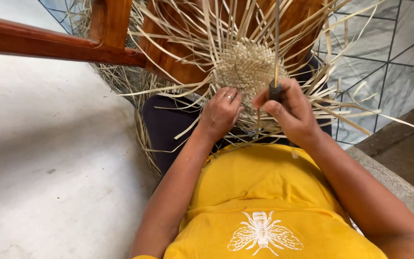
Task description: Weaving dried plant fibers into a circular structure using hands and a knife for trimming.
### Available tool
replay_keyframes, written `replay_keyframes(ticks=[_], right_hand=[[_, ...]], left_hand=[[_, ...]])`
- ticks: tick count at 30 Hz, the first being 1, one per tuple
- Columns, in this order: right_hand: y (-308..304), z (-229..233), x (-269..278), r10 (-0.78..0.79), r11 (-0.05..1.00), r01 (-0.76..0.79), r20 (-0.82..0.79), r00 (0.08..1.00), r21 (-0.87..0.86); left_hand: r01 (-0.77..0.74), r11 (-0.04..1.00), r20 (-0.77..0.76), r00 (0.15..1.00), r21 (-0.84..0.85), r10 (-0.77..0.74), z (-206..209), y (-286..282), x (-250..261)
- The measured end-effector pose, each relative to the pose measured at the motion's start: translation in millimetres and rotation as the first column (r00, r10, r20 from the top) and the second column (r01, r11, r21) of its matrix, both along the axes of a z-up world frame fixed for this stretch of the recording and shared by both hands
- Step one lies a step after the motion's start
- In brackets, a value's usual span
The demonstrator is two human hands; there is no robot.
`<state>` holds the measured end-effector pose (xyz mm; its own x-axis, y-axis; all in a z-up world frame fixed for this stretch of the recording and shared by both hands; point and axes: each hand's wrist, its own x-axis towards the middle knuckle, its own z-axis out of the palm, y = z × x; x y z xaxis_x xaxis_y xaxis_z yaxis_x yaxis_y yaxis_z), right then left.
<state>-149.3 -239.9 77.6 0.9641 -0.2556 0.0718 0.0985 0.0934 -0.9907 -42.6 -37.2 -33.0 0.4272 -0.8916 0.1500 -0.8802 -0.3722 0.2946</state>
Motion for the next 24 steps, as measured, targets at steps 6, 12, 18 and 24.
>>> replay_keyframes(ticks=[6, 12, 18, 24], right_hand=[[11.7, 0.9, 15.6, 0.071, 0.979, -0.045, -0.125, 0.990, 0.201], [42.0, -61.2, -14.7, 0.098, 0.939, 0.051, -0.407, 0.908, 0.340], [43.8, -76.3, -41.3, 0.192, 0.977, -0.103, -0.561, 0.805, 0.186], [60.7, -126.5, -46.3, 0.213, 0.930, -0.362, -0.713, 0.668, -0.062]], left_hand=[[-0.057, 0.998, 0.187, 0.980, -0.042, 0.064, -35.4, -4.6, 4.1], [-0.045, 0.991, 0.323, 0.943, -0.127, 0.084, -62.8, -2.1, -5.4], [-0.128, 0.990, -0.036, 0.991, -0.060, 0.126, -36.0, 13.1, -12.1], [-0.472, 0.881, -0.607, 0.709, -0.029, 0.360, -11.5, 11.4, -9.1]])
